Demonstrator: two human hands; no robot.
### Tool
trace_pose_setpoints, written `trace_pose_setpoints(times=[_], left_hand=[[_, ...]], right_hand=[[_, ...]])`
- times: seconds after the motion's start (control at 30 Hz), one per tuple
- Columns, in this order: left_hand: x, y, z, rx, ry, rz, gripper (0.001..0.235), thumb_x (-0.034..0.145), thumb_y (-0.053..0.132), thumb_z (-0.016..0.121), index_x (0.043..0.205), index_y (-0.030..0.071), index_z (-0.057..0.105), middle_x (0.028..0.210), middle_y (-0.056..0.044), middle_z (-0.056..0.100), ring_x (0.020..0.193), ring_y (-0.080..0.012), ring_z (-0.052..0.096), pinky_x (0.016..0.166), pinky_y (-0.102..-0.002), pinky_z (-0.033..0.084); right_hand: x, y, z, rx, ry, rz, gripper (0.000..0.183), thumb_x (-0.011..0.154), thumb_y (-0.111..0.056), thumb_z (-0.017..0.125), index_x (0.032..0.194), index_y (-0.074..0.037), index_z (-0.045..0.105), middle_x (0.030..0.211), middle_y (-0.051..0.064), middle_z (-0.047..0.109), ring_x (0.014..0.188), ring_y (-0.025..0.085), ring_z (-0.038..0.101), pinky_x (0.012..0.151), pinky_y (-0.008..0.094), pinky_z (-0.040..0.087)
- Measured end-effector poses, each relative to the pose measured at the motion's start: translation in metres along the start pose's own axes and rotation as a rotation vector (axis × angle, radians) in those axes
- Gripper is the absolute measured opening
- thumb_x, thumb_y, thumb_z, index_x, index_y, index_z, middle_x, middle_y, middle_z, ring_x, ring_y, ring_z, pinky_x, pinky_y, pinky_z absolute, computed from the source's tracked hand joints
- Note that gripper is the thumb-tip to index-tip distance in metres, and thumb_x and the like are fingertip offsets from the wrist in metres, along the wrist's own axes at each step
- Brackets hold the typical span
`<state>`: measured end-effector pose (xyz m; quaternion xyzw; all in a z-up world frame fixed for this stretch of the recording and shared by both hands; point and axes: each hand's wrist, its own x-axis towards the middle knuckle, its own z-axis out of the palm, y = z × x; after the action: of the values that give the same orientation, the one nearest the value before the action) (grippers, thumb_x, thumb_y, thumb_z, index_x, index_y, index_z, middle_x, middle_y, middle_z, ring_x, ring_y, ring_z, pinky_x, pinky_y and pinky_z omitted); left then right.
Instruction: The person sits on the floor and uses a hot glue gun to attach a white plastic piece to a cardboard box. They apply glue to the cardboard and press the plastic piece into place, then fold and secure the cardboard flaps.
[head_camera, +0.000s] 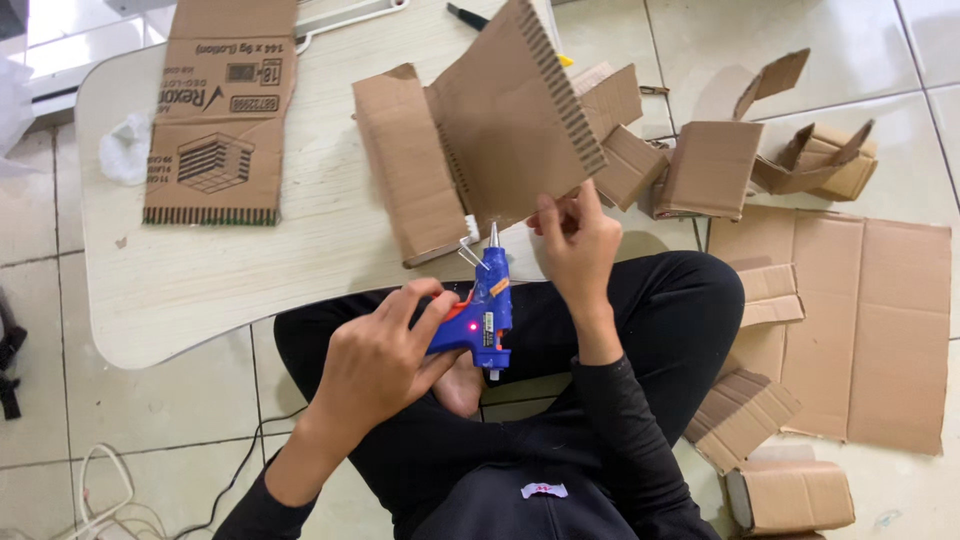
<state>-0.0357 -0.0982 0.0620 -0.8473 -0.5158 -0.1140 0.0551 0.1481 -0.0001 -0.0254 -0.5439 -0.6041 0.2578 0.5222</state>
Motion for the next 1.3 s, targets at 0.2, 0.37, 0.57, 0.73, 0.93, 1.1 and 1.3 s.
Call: trace_pose_setpoints(times=[0.2,0.37,0.57,0.73,0.93,1.1,1.3], left_hand=[[0.004,0.010,-0.010,-0.088,-0.131,-0.079,0.040,0.075,0.041,0.062,0.101,0.012,0.053,0.091,0.002,0.050,0.058,-0.0105,0.055,0.036,-0.022,0.038],[0.003,0.019,-0.007,-0.121,-0.113,-0.120,0.039,0.074,0.039,0.065,0.097,0.010,0.055,0.084,0.002,0.048,0.066,-0.0093,0.055,0.040,-0.022,0.042],[-0.001,0.021,-0.003,-0.122,-0.073,-0.164,0.036,0.072,0.039,0.067,0.093,0.011,0.055,0.080,0.001,0.045,0.062,-0.0109,0.055,0.041,-0.024,0.041],[0.000,0.022,-0.001,-0.129,-0.060,-0.171,0.036,0.073,0.039,0.068,0.090,0.010,0.055,0.079,0.001,0.045,0.059,-0.0106,0.054,0.039,-0.023,0.040],[0.001,0.024,0.002,-0.160,-0.050,-0.212,0.033,0.072,0.039,0.067,0.089,0.013,0.055,0.077,0.001,0.044,0.062,-0.0128,0.055,0.041,-0.026,0.040],[-0.001,0.024,0.006,-0.126,-0.027,-0.209,0.038,0.070,0.040,0.071,0.091,0.012,0.055,0.078,0.002,0.046,0.062,-0.0101,0.054,0.040,-0.022,0.041],[-0.003,0.034,0.002,-0.085,-0.075,-0.308,0.036,0.069,0.037,0.069,0.091,0.013,0.054,0.080,0.000,0.044,0.066,-0.0146,0.055,0.046,-0.026,0.042]], right_hand=[[0.002,-0.016,-0.005,-0.078,0.003,-0.011,0.014,0.085,-0.020,0.051,0.078,-0.009,0.044,0.057,-0.004,0.062,0.047,0.009,0.059,0.051,0.023,0.040],[0.001,-0.013,-0.004,-0.056,0.002,0.010,0.015,0.085,-0.022,0.051,0.078,-0.009,0.046,0.057,-0.004,0.061,0.047,0.006,0.058,0.050,0.021,0.041],[0.001,-0.014,-0.005,-0.031,-0.020,0.018,0.014,0.085,-0.019,0.052,0.080,-0.008,0.046,0.058,-0.003,0.062,0.047,0.007,0.058,0.050,0.020,0.042],[0.001,-0.015,-0.005,-0.038,-0.016,-0.001,0.015,0.086,-0.021,0.051,0.080,-0.008,0.046,0.058,-0.003,0.062,0.047,0.007,0.058,0.050,0.020,0.042],[0.001,-0.013,-0.004,-0.012,-0.027,0.035,0.015,0.085,-0.019,0.052,0.078,-0.008,0.044,0.057,-0.002,0.061,0.045,0.006,0.057,0.049,0.019,0.041],[0.001,-0.015,-0.005,-0.035,-0.024,0.019,0.016,0.085,-0.021,0.051,0.079,-0.009,0.044,0.058,-0.002,0.062,0.047,0.007,0.059,0.050,0.020,0.041],[-0.002,-0.006,-0.002,-0.124,-0.040,0.016,0.021,0.084,-0.029,0.052,0.075,-0.010,0.047,0.059,-0.006,0.062,0.050,0.008,0.060,0.054,0.023,0.042]])
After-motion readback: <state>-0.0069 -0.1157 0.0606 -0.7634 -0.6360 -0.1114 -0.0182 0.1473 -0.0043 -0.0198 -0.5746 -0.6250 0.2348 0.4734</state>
